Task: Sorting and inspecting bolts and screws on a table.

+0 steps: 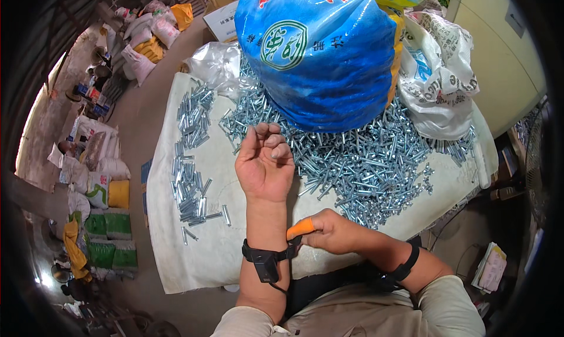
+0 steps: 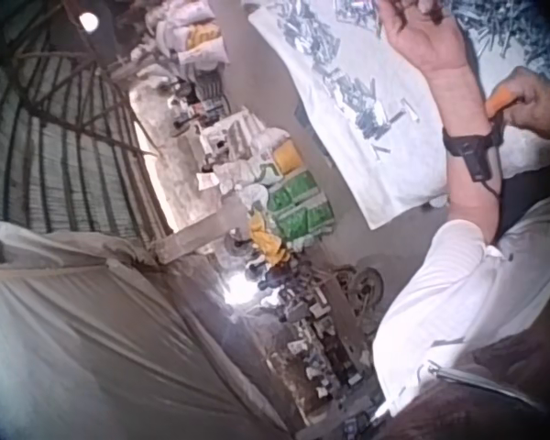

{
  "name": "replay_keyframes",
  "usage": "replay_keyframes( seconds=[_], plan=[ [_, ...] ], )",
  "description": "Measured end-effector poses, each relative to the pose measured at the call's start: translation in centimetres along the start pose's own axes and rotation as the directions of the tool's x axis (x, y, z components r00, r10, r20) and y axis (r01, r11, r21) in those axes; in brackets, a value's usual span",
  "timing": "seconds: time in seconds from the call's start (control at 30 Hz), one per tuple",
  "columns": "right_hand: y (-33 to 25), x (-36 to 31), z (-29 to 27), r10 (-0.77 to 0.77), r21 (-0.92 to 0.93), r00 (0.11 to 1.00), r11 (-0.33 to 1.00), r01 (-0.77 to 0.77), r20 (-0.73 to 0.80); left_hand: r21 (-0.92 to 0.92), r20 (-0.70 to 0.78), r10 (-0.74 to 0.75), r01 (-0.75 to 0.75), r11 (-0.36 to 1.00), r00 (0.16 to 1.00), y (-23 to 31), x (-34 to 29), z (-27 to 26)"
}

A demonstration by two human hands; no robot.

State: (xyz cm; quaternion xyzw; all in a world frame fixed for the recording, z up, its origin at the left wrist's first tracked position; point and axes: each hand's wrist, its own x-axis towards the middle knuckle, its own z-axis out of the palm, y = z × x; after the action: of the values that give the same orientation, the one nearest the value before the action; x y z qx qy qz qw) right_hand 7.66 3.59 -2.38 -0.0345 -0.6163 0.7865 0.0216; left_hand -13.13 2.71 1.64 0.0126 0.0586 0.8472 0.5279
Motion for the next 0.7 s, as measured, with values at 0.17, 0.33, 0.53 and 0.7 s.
replay_keyframes(
  seconds=[0.17, 0.33, 0.53, 0.7],
  plan=[
    [0.8, 0.3, -0.3, -0.028, -0.004, 1.0, 1.0, 0.028, -0.007, -0.006, -0.001, -0.006, 0.006, 1.0, 1.0, -0.2, 0.1, 0.1],
    [1.4, 0.5, -0.1, 0.016, 0.023, 0.998, 1.0, -0.015, -0.061, -0.004, -0.011, 0.003, -0.003, 1.0, 1.0, -0.3, 0.0, 0.2],
    [1.4, 0.4, 0.2, -0.007, 0.036, 0.997, 0.999, 0.01, -0.076, -0.019, -0.017, 0.006, -0.006, 1.0, 1.0, -0.2, -0.1, 0.2],
    [1.1, 0.7, 0.2, 0.127, 0.211, 0.991, 0.971, -0.114, -0.048, -0.03, -0.008, 0.006, -0.007, 1.0, 1.0, 0.1, -0.4, 0.5]
  ],
)
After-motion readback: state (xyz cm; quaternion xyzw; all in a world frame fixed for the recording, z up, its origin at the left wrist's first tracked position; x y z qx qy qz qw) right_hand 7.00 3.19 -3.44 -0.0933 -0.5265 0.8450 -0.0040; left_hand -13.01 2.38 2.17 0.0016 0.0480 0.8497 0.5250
